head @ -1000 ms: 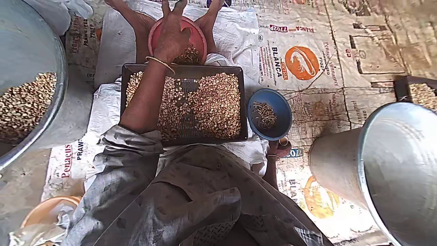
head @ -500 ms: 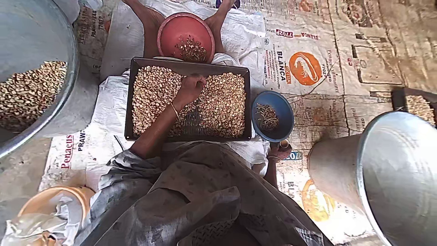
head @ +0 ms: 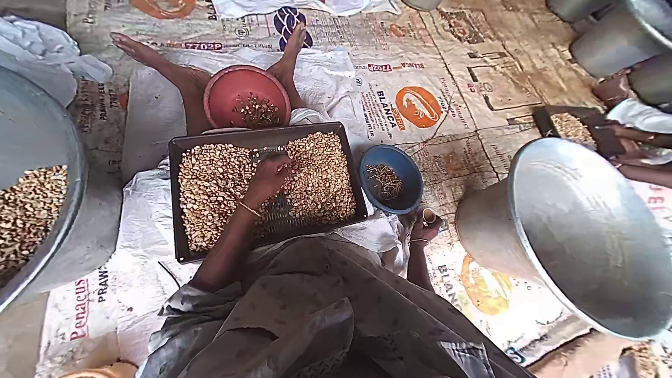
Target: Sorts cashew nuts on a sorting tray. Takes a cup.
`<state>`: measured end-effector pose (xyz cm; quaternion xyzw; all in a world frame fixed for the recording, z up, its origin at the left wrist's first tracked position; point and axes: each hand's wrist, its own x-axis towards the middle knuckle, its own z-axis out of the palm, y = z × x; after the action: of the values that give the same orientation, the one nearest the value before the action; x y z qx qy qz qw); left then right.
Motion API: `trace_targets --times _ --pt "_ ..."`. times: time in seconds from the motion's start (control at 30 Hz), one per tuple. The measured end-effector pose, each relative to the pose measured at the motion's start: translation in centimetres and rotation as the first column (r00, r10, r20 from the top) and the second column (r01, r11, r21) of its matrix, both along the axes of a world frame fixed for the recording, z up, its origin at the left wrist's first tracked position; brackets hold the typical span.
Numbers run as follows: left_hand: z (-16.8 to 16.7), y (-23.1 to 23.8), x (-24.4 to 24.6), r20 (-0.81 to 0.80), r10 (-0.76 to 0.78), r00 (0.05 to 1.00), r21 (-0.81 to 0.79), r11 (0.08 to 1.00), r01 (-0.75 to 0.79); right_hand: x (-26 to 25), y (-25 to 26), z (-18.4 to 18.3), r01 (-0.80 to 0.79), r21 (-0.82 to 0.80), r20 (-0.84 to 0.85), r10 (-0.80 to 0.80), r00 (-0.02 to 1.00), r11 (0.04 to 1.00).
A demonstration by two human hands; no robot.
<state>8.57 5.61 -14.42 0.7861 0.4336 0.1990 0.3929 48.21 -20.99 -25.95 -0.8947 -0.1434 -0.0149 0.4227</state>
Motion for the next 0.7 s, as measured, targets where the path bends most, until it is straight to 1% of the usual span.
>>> trace_targets --times 0.07,0.13,0.3,0.4,0.47,0.53,0.6,0.7 --pt "1.6 -1.1 -0.8 0.052 0.022 0.998 -0.067 0.998 -0.019 0.4 -0.4 1.7 -0.016 0.065 -0.001 0.017 1.000 0.998" --pt "2.0 -1.5 -1.8 0.076 0.032 0.997 -0.100 0.995 -0.025 0.5 -0.6 3.9 -0.063 0.107 0.005 0.063 0.998 0.992" --pt "1.0 0.2 -3.9 0.103 0.133 0.986 -0.055 0.990 -0.128 0.2 -0.3 9.4 -0.294 0.126 0.105 0.282 0.954 0.947" --pt "-0.3 0.7 -4.9 0.129 0.180 0.975 -0.041 0.983 -0.177 -1.1 0.9 13.0 -0.474 0.149 0.167 0.450 0.877 0.868" --pt "-0.8 0.9 -5.0 0.112 0.181 0.977 -0.046 0.983 -0.177 -2.4 1.6 15.8 -0.607 0.203 0.190 0.577 0.794 0.768" --pt "-1.0 0.8 -4.8 0.083 0.159 0.984 -0.026 0.987 -0.157 -4.1 2.1 18.5 -0.730 0.273 0.189 0.710 0.679 0.626" --pt "-1.0 0.8 -4.6 0.051 0.137 0.989 0.033 0.990 -0.139 -5.8 2.7 20.9 -0.827 0.342 0.178 0.834 0.523 0.446" --pt "-1.2 0.8 -4.3 0.005 0.118 0.993 0.163 0.980 -0.117 -7.8 4.3 23.5 -0.906 0.408 0.225 0.948 0.223 0.117"
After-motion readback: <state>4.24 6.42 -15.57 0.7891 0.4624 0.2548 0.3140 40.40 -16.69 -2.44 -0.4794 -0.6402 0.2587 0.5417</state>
